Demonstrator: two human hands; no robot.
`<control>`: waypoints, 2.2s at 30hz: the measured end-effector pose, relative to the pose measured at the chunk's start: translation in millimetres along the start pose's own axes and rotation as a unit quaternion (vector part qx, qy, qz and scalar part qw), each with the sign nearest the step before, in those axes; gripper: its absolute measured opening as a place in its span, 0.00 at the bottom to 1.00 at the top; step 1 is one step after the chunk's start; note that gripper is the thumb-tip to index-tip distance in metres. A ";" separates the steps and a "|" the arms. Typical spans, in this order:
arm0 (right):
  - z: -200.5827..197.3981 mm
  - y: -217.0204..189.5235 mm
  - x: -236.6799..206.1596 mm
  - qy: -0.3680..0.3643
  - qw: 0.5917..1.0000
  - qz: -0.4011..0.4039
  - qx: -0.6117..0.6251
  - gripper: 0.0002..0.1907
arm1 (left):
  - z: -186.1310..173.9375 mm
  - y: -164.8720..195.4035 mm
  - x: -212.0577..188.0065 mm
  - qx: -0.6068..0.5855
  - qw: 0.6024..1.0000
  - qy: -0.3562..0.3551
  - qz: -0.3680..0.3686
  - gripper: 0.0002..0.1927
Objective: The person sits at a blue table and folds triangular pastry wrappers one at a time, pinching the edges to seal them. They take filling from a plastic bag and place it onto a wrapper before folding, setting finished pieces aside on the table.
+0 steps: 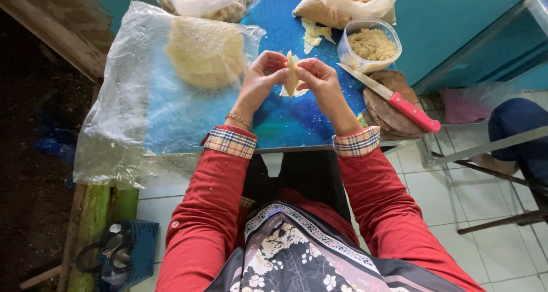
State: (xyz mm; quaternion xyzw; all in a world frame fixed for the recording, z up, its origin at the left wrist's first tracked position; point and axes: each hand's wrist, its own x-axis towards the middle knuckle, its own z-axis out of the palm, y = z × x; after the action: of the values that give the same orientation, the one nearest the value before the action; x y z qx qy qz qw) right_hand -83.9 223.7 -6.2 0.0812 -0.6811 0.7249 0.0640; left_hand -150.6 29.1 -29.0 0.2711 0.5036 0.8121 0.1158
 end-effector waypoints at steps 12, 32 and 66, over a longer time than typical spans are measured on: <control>-1.3 -0.6 -2.0 -0.027 0.998 -0.038 0.037 0.05 | 7.0 12.1 -2.3 -0.001 0.998 0.007 -0.065 0.16; -1.8 -0.1 -2.4 0.020 0.999 -0.028 0.022 0.06 | 14.8 6.4 -5.0 0.225 0.973 0.025 0.037 0.12; -5.1 13.1 4.5 0.053 0.994 -0.035 0.089 0.09 | 6.4 -8.0 3.3 -0.020 1.000 0.022 0.003 0.07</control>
State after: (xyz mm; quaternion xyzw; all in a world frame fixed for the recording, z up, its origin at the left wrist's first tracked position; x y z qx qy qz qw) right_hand -91.1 228.0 -18.3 0.0712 -0.6065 0.7830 0.1179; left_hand -150.4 39.2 -32.8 0.2525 0.4887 0.8281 0.1075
